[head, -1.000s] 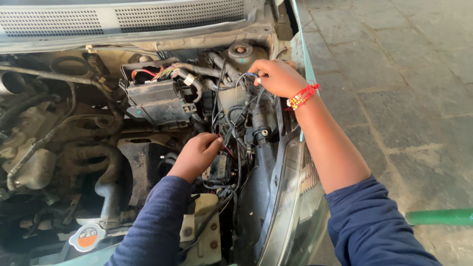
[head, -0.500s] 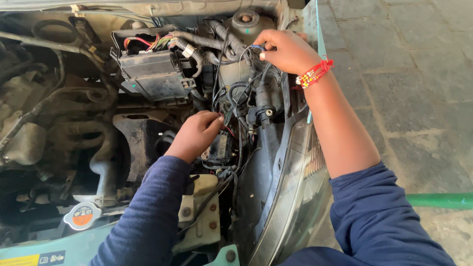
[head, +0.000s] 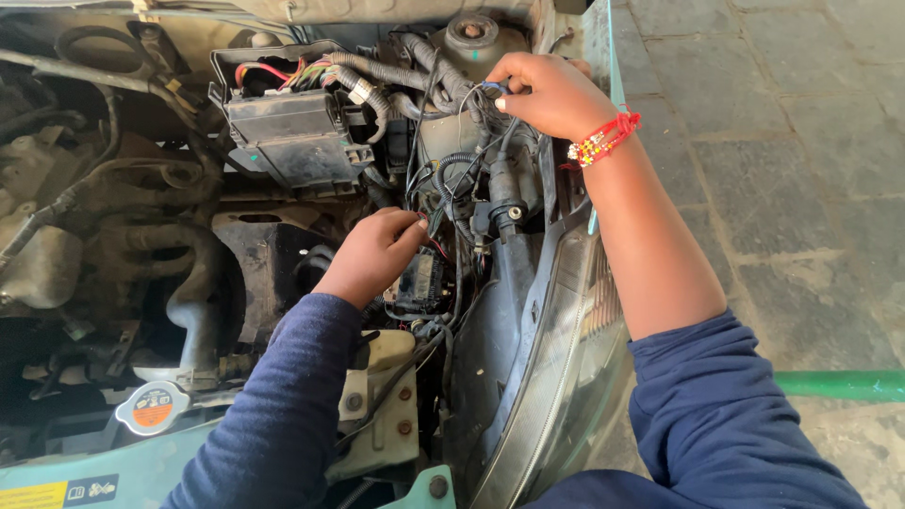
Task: The person connects and routes electrical wires and plastic connectors inside a car's engine compartment.
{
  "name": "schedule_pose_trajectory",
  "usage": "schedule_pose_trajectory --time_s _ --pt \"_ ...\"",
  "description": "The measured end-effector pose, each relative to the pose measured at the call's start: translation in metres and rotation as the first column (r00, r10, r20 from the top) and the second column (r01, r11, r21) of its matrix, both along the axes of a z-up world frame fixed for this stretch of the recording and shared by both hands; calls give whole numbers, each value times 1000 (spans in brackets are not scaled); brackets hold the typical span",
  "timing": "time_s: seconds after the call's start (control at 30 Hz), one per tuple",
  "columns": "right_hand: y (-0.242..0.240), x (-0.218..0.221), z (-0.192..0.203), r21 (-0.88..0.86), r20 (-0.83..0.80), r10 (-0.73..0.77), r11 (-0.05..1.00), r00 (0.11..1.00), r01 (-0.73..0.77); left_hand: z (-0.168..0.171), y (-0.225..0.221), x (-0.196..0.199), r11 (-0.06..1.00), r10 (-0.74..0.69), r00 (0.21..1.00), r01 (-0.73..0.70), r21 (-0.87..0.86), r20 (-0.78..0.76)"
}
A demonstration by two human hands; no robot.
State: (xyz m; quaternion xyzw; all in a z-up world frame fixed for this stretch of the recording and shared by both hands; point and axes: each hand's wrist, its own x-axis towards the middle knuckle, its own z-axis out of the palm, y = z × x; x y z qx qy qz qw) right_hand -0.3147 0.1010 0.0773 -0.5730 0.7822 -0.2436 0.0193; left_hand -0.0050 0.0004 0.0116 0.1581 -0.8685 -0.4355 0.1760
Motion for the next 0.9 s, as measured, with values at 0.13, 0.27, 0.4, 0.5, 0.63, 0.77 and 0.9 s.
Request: schedule_pose_trajectory --time_s 0.13,0.27,0.4,0.5,0.63,0.77,0.9 --pt "0 0 0 6 73 -3 1000 997 2 -3 -1 0 1000 4 1000 -4 -8 -9" --pt "0 1 0 2 14 -17 1000 1000 17 -5 -2 -1 1000 2 1000 -1 -30 15" --pt "0 2 1 19 25 -12 1000 1000 11 -5 -2 -1 999 -16 1000 16 -39 -14" --pt "1 2 2 14 46 -3 1000 999 2 -5 -2 0 998 -27 1000 28 -63 11" --pt "3 4 4 7 63 15 1000 998 -15 -6 -1 -1 992 8 1000 -9 -128 -8" --pt "2 6 6 7 70 25 1000 997 -25 -10 -1 -2 987 43 996 -53 -151 -73" --pt "2 6 7 22 75 8 1000 997 -10 -15 -2 -2 985 44 995 -59 -165 -93"
